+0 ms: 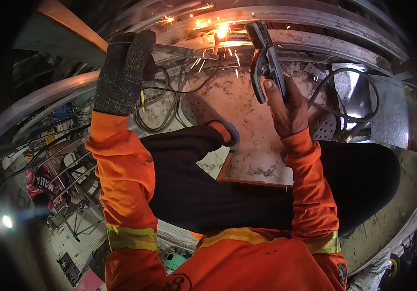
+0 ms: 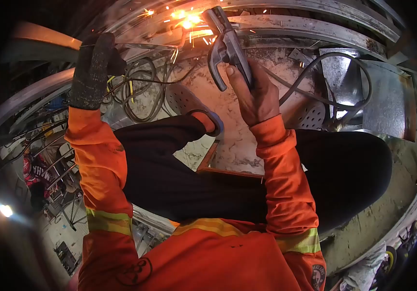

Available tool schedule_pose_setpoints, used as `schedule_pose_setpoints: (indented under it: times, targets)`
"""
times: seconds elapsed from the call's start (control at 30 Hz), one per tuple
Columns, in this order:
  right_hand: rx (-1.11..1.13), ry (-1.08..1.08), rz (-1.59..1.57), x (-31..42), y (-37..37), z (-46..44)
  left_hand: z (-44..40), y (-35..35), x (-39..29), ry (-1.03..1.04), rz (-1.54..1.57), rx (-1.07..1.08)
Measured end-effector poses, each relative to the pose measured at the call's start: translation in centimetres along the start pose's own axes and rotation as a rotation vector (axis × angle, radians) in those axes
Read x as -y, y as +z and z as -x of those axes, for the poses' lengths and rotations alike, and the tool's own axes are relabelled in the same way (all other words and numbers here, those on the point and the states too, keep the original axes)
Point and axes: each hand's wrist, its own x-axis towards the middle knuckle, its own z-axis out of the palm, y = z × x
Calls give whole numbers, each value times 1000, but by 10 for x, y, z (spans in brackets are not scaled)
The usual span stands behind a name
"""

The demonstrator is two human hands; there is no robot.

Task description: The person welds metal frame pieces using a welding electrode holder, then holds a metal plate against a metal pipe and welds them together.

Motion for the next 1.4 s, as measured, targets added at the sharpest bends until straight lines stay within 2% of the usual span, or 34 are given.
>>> schedule_pose_setpoints:
  times: [0.17,0.27,0.33,0.37,0.43,0.57,0.63,0.73,0.87,0.93,1.03,1.07,1.13,1.17,1.23,1.4]
  targets:
    - [-41,-11,-10,1,3,2,-2,-4,4,43,-44,13]
    - [-23,-35,51,2,2,1,-4,-6,7,0,-55,8]
    - [-24,-13,23,1,3,1,-5,-8,13,287,-115,76]
    - [-25,-13,23,1,3,1,-4,-8,15,287,-114,77]
    - [-32,-11,41,2,3,1,0,-1,-2,-48,-40,3]
    - [-28,-18,34,1,3,2,2,-3,-1,-48,-38,13]
    - [-19,-20,52,0,3,2,3,-7,3,151,-178,104]
    - [-17,-18,72,-1,3,2,0,-11,8,183,-234,128]
    - [-4,-20,83,-4,4,2,1,-11,8,82,-174,110]
    - [-21,-60,84,-6,5,3,-1,-14,18,456,-392,137]
    - [-16,-57,93,-6,5,3,-3,-14,23,487,-339,124]
    - [-16,-57,93,-4,5,3,-2,-14,21,486,-339,124]
    - [-21,-40,107,-1,6,3,2,-10,7,110,-151,121]
    - [-21,-39,108,-2,6,3,1,-11,9,110,-151,121]
    - [16,-19,85,-4,5,3,-1,-15,13,342,-346,165]
    - [-18,36,20,1,3,2,-1,-12,15,184,-194,148]
